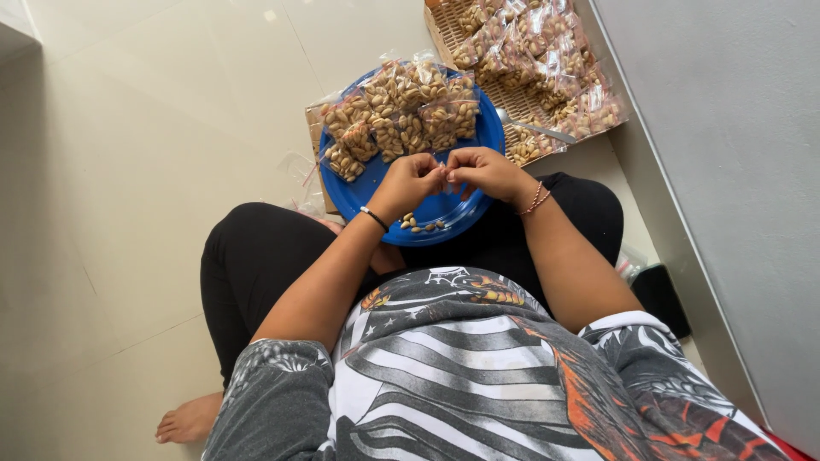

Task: The person sorts cashews from a large pile on a tray, picking up individual nuts by hand and placing them into small plastic bags.

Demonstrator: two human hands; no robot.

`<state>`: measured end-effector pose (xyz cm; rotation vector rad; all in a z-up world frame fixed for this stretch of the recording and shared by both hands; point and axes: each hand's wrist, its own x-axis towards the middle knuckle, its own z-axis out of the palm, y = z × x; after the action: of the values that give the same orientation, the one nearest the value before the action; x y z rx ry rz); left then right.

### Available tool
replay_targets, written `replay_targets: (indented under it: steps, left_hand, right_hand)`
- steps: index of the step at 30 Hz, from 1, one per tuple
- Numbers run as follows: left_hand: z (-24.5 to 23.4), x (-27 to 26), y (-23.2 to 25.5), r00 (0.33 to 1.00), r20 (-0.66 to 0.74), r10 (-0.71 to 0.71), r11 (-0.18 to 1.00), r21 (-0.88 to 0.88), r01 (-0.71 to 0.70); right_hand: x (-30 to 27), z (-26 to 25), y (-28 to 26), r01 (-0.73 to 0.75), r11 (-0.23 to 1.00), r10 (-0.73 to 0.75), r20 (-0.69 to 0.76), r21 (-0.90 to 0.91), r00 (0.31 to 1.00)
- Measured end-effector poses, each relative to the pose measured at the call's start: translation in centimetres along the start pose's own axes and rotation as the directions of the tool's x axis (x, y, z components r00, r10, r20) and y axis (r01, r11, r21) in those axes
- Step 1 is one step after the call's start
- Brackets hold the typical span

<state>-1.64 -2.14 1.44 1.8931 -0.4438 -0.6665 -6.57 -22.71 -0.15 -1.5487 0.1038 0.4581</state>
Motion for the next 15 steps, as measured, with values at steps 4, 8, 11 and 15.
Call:
replay_targets:
  steps: [4,8,11,15]
  left_hand:
    - [-0.4,0.4,-0.1,1.000,-0.011,0.026,1.000,0.001,-0.026]
    - [0.4,1.4,-1.0,0.999,-0.038,0.015,0.961,0.277,-0.004]
    - [0.9,1.8,-0.1,0.997,-0.030,-0.067,0.905,0.420,0.073]
    - [0.2,1.6,2.4,0.997,-0.034,-0.073,0.864,0.498,0.080]
  right_hand:
    - [-0.3,0.5,-0.7,0.097,0.985,-0.109,-0.085,-0.141,0.990]
    - [-0.6,0.9,-1.1,0.245,0.573,-0.463,-0.062,-0.782,0.884]
    - [-0.5,0.8,-0.5,0.124,0.426,-0.482,-0.109,-0.896,0.870]
    - [-1.3,0.7,-1.8,0.057,0.570,-0.423,-0.234,-0.819,0.876]
